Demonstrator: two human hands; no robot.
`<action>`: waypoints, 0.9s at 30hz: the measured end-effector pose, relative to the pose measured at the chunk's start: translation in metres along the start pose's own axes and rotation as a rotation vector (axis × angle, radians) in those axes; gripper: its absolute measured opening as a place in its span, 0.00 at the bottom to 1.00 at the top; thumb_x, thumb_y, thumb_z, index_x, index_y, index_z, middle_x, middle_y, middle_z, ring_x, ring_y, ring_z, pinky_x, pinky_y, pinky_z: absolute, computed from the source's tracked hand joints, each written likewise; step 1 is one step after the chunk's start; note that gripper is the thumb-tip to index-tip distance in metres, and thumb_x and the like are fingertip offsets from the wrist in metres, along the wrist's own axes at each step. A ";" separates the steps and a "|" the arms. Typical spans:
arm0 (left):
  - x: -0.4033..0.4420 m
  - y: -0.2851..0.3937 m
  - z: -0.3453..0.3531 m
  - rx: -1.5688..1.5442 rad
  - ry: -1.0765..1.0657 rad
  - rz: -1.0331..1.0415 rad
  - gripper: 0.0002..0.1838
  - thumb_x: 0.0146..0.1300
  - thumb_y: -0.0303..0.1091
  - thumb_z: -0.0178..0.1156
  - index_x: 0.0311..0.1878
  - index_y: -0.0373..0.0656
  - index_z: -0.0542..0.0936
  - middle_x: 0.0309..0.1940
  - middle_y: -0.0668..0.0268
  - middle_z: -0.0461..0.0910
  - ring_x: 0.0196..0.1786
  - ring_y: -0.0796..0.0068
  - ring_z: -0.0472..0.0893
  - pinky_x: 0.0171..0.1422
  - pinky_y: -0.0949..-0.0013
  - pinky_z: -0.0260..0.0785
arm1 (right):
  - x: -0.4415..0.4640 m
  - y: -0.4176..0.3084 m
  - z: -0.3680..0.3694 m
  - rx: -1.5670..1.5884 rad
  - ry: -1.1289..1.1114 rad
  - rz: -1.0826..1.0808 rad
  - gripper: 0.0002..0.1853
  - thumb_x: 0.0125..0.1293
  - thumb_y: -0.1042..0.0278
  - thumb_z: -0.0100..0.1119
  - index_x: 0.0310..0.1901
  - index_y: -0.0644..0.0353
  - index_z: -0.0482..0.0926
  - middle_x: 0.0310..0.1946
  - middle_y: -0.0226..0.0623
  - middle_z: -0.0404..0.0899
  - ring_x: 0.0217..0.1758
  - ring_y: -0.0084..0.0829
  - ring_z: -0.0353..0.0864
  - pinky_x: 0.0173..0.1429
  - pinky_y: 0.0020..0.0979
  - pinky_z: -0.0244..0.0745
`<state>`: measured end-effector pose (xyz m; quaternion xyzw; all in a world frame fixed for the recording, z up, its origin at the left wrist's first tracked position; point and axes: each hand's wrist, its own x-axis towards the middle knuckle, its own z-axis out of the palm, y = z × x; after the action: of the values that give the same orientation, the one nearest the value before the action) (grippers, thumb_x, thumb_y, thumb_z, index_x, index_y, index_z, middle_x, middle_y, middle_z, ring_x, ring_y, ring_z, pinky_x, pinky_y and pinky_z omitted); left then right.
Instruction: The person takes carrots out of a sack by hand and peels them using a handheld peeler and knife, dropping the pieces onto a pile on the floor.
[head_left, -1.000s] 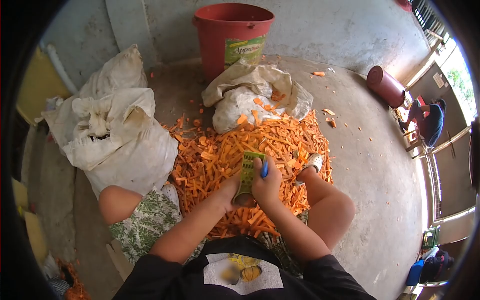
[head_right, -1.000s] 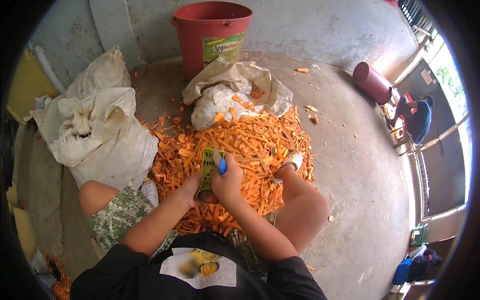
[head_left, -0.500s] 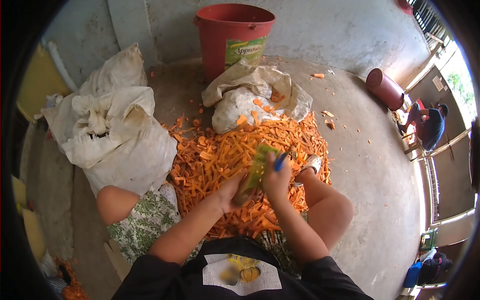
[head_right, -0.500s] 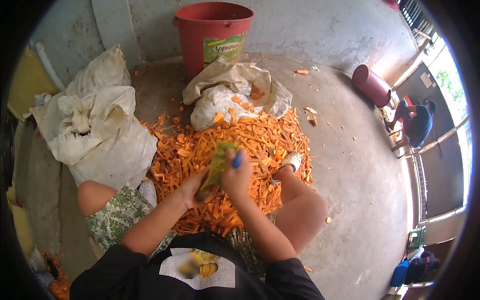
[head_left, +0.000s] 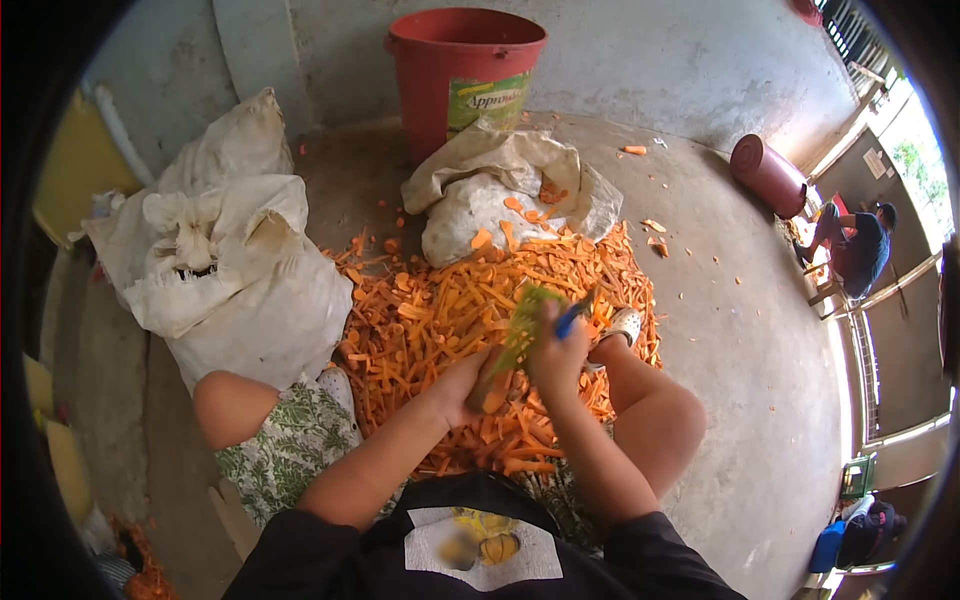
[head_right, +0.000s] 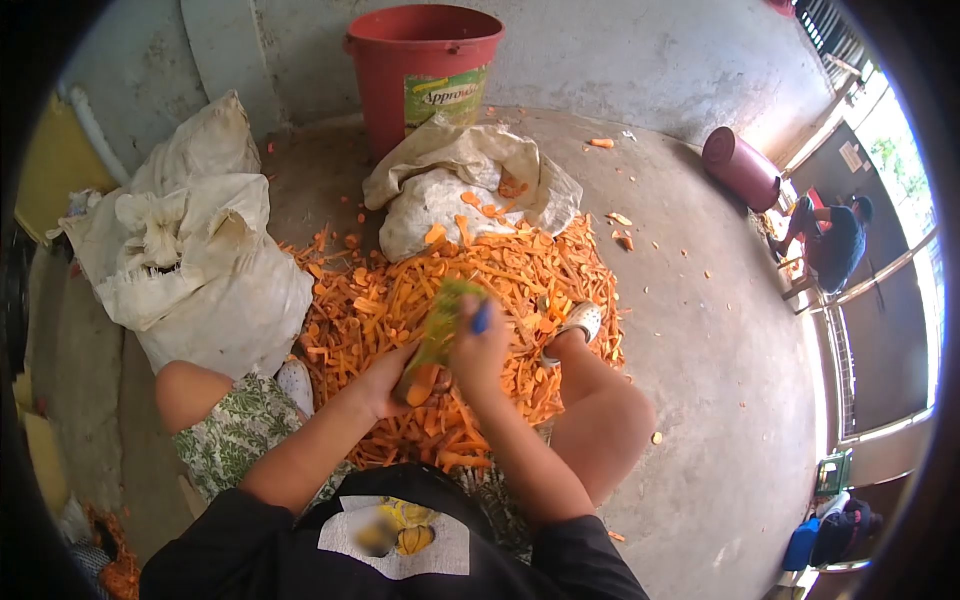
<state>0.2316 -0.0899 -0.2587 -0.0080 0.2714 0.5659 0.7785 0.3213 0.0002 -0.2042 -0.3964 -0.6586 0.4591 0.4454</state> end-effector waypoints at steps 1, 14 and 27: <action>-0.003 0.000 0.002 0.003 0.097 0.024 0.15 0.64 0.45 0.44 0.39 0.43 0.73 0.28 0.67 0.74 0.28 0.76 0.76 0.29 0.70 0.71 | -0.013 0.003 0.006 -0.154 -0.024 -0.153 0.13 0.64 0.63 0.47 0.33 0.65 0.73 0.14 0.31 0.67 0.17 0.24 0.63 0.24 0.27 0.60; -0.008 -0.001 0.014 0.267 0.074 -0.025 0.24 0.64 0.55 0.41 0.46 0.42 0.70 0.33 0.65 0.75 0.35 0.73 0.77 0.34 0.67 0.73 | 0.057 0.042 -0.035 0.003 0.273 0.160 0.13 0.65 0.63 0.45 0.30 0.65 0.71 0.16 0.33 0.68 0.19 0.24 0.67 0.25 0.29 0.62; -0.006 -0.005 0.009 0.199 -0.117 -0.113 0.23 0.64 0.53 0.41 0.44 0.41 0.69 0.31 0.63 0.74 0.29 0.72 0.76 0.28 0.70 0.71 | 0.051 0.043 -0.018 -0.268 0.342 -0.100 0.13 0.64 0.65 0.46 0.25 0.64 0.68 0.14 0.34 0.68 0.16 0.28 0.63 0.23 0.29 0.59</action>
<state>0.2381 -0.0941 -0.2499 0.0870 0.2793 0.4910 0.8205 0.3290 0.0635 -0.2307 -0.4910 -0.6475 0.2708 0.5161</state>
